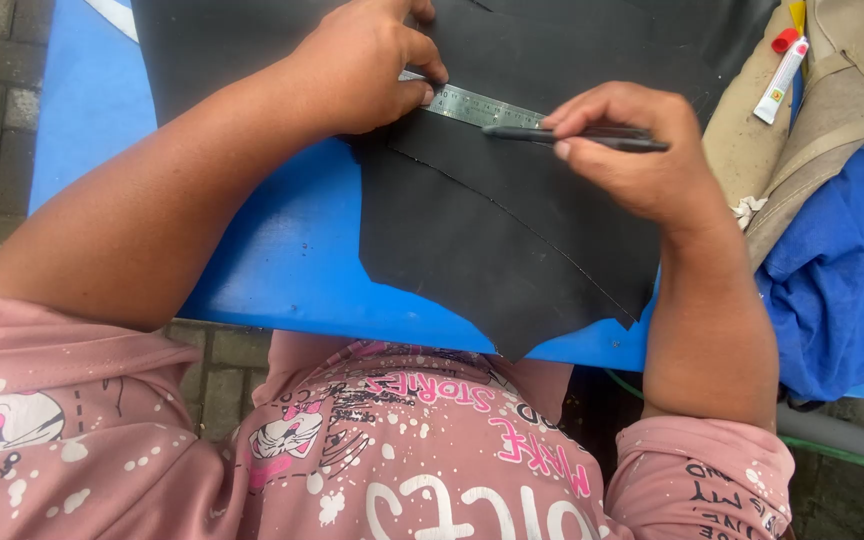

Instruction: Marking lines on a piece of leather using a ruler and a pen

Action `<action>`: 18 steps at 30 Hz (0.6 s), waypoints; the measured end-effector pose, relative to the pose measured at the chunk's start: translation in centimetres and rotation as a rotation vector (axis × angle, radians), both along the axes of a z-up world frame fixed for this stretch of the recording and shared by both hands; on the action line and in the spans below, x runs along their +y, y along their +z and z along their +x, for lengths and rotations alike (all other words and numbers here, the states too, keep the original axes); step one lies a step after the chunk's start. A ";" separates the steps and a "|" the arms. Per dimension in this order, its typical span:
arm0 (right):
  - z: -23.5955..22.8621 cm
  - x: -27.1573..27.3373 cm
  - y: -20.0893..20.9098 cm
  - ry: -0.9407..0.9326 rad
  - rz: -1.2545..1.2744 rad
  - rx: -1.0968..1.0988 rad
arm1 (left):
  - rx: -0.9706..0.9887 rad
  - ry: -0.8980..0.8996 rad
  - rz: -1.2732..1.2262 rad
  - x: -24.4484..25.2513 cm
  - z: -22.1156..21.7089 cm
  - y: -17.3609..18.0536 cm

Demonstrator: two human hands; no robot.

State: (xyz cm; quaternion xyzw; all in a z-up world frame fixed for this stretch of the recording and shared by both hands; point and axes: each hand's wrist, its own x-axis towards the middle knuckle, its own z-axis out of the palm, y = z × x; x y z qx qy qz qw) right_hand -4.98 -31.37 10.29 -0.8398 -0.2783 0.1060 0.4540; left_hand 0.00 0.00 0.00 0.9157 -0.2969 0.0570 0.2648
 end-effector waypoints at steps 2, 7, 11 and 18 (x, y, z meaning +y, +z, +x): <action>0.4 -1.7 1.2 -0.050 -0.055 0.042 | -0.009 -0.004 0.004 0.0 0.1 -0.1; 1.3 -3.7 1.7 -0.123 -0.218 0.112 | 0.034 0.007 0.002 -0.1 -0.1 0.3; 0.9 -1.5 -0.1 -0.097 -0.159 -0.033 | 0.039 0.000 0.004 0.0 0.0 0.3; 0.8 -1.4 0.2 -0.058 -0.350 -0.079 | 0.022 0.002 0.005 -0.1 -0.1 0.0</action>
